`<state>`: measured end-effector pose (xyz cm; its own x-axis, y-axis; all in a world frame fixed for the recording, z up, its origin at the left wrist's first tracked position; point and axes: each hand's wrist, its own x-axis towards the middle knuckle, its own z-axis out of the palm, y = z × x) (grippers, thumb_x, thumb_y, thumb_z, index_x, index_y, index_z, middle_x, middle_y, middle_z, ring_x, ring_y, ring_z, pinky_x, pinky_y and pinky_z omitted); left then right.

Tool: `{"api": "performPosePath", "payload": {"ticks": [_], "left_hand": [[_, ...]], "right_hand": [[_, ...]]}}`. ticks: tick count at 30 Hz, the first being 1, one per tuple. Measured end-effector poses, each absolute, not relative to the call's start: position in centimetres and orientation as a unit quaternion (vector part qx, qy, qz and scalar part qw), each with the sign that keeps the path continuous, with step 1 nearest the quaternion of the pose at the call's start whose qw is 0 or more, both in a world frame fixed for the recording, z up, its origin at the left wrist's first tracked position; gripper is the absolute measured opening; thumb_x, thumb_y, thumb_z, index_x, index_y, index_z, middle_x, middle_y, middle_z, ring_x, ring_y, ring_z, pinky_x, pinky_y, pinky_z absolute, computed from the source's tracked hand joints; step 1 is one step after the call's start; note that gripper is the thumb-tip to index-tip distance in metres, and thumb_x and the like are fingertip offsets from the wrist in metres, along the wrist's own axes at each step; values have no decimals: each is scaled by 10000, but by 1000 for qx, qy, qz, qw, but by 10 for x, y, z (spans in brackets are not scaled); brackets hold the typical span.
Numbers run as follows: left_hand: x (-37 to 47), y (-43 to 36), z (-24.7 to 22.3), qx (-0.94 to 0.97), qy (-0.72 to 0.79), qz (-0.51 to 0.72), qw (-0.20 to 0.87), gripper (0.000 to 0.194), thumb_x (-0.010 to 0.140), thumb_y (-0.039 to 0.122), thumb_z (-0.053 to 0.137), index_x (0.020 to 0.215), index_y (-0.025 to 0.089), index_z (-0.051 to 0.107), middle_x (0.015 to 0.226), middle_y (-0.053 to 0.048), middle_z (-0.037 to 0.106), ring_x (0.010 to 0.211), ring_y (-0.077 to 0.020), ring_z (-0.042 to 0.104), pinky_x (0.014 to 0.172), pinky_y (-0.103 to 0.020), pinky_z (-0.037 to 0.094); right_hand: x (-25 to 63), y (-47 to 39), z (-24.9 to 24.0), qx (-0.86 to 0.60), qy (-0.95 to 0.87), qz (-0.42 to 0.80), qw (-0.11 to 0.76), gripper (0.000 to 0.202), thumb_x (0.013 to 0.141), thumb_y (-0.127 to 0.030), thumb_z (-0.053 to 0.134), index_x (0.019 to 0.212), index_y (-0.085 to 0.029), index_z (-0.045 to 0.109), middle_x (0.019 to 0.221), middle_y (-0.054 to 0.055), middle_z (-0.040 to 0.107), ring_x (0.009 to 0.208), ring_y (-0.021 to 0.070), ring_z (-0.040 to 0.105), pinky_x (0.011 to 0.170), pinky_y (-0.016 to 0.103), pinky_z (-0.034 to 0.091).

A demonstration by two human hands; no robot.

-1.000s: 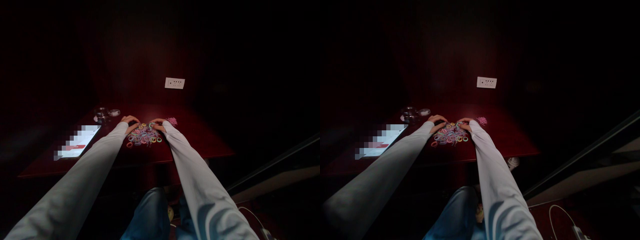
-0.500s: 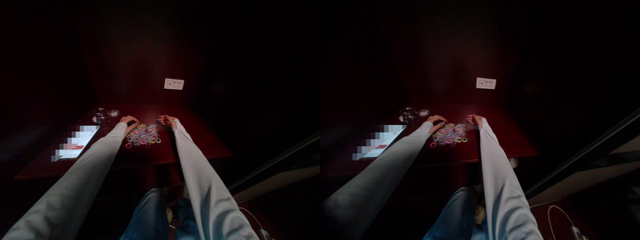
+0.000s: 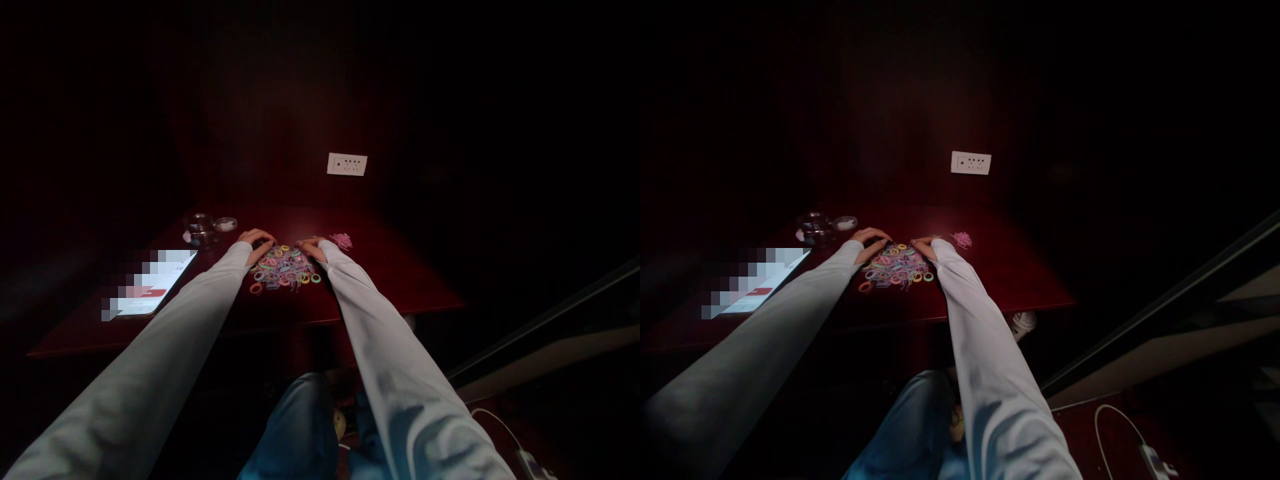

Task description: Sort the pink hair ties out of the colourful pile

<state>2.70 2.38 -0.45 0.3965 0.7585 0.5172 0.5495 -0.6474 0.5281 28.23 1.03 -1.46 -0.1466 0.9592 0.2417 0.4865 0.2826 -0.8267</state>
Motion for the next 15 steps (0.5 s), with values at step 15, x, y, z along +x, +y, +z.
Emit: {"api": "performPosePath", "payload": {"ticks": [15], "left_hand": [[30,31,-18,839,393,342,156,399,966,493,466,1127,252,740,1234,-55,715,1204,-266,605,1142,-429,413]], "right_hand": [[283,-4,-5,-482,-572,454,483,199,902,-317,631,938,-181,771,1057,90,801,1068,186,745,1053,347,539]]}}
